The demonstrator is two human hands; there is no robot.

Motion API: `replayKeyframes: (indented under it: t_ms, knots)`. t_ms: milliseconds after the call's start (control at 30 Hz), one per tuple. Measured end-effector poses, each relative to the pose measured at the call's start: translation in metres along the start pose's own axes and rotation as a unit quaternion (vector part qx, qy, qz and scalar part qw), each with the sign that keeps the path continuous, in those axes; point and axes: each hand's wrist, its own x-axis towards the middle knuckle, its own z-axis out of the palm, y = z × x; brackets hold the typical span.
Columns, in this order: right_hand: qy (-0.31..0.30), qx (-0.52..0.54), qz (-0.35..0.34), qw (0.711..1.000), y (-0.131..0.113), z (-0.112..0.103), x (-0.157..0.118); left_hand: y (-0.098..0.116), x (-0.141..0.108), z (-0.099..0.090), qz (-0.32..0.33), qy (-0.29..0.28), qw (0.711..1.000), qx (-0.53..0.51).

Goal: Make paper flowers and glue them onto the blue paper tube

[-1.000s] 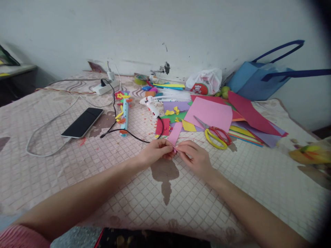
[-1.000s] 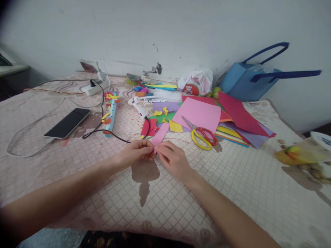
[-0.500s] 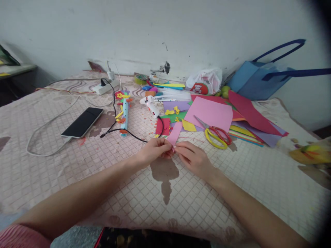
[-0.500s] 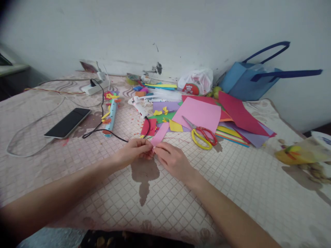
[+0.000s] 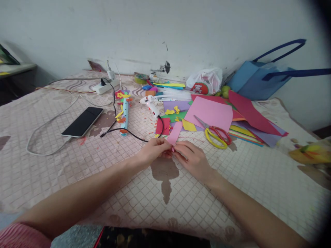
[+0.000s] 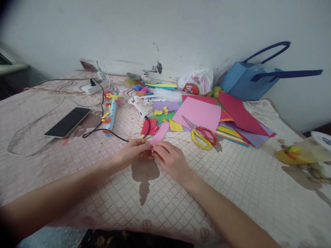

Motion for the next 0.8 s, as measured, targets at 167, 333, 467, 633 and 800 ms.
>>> replayKeyframes:
  t_ms: [167, 333, 467, 633, 800]
  knots:
    - [0.023, 0.103, 0.078, 0.991, -0.003, -0.0022, 0.0021, 0.0023, -0.0017, -0.0002, 0.013, -0.023, 0.999, 0.019]
    - [0.02, 0.236, 0.209, 0.949, -0.0046, -0.0023, 0.0047, 0.0007, -0.0021, -0.0007, 0.04, -0.031, 0.999, 0.018]
    - [0.013, 0.35, 0.286, 0.892, -0.0043, 0.0, 0.0052, 0.0005, -0.0026, -0.0019, 0.076, -0.041, 0.995, 0.042]
    - [-0.006, 0.399, 0.304, 0.865, -0.0084, -0.002, 0.0072, -0.0007, -0.001, -0.0046, 0.111, -0.047, 0.988, 0.093]
    - [-0.028, 0.428, 0.316, 0.846, -0.0102, -0.004, 0.0086, -0.0001, -0.0001, -0.0076, 0.112, -0.031, 0.981, 0.154]
